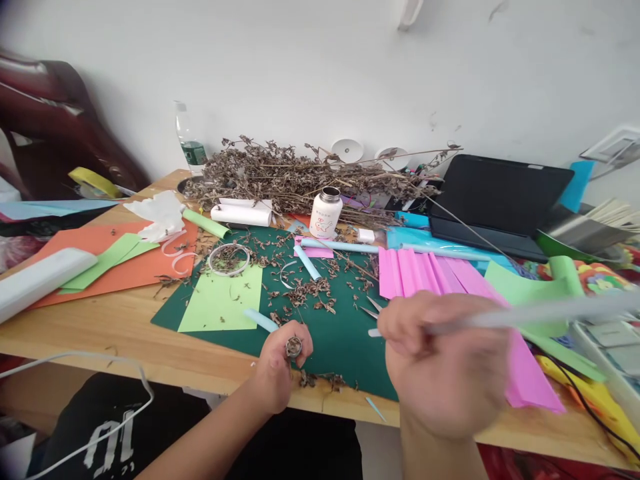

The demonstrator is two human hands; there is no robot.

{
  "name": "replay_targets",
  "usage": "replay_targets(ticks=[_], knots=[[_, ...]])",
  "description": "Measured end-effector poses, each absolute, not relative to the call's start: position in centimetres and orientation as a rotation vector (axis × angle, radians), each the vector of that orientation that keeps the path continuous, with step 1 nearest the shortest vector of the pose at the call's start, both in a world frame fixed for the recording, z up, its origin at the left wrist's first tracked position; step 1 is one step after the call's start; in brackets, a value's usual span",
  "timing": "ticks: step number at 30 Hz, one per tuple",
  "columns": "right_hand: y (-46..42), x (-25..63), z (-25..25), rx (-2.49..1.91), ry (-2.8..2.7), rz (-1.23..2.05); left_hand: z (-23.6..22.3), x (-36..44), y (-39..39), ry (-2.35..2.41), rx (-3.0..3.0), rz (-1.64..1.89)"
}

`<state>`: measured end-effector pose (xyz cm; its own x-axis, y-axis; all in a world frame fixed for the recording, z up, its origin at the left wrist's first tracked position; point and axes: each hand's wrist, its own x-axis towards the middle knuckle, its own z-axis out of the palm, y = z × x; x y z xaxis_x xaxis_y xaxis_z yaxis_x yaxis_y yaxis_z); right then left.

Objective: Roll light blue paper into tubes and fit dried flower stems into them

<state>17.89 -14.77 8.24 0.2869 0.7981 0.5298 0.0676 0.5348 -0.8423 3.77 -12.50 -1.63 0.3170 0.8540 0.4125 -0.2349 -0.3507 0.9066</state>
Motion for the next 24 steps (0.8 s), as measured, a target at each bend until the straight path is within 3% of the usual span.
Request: replay_targets(ticks=[5, 10, 14, 18, 24], knots=[[-14.3, 19.2, 1.5, -1.722, -1.823, 0.153, -1.3, 4.0, -12.6, 0.626, 1.425, 1.298], [-14.4, 21.3, -3.3, -1.924, -2.129, -0.23, -0.7, 3.8, -12.5, 0.62, 1.203, 1.346], [-14.1, 21.6, -3.8, -1.971, -2.134, -0.391, 0.6, 3.2, -12.5, 0.566, 1.07, 1.351], [-15.1, 19.7, -1.9, -1.787, -2.079, -0.25, 2.2, 2.8, -13.0, 0.504, 0.9, 1.284], [-18.2, 14.0, 0.2, -1.311, -1.943, 0.5, 3.8, 2.7, -14.4, 0.454, 0.749, 1.223]])
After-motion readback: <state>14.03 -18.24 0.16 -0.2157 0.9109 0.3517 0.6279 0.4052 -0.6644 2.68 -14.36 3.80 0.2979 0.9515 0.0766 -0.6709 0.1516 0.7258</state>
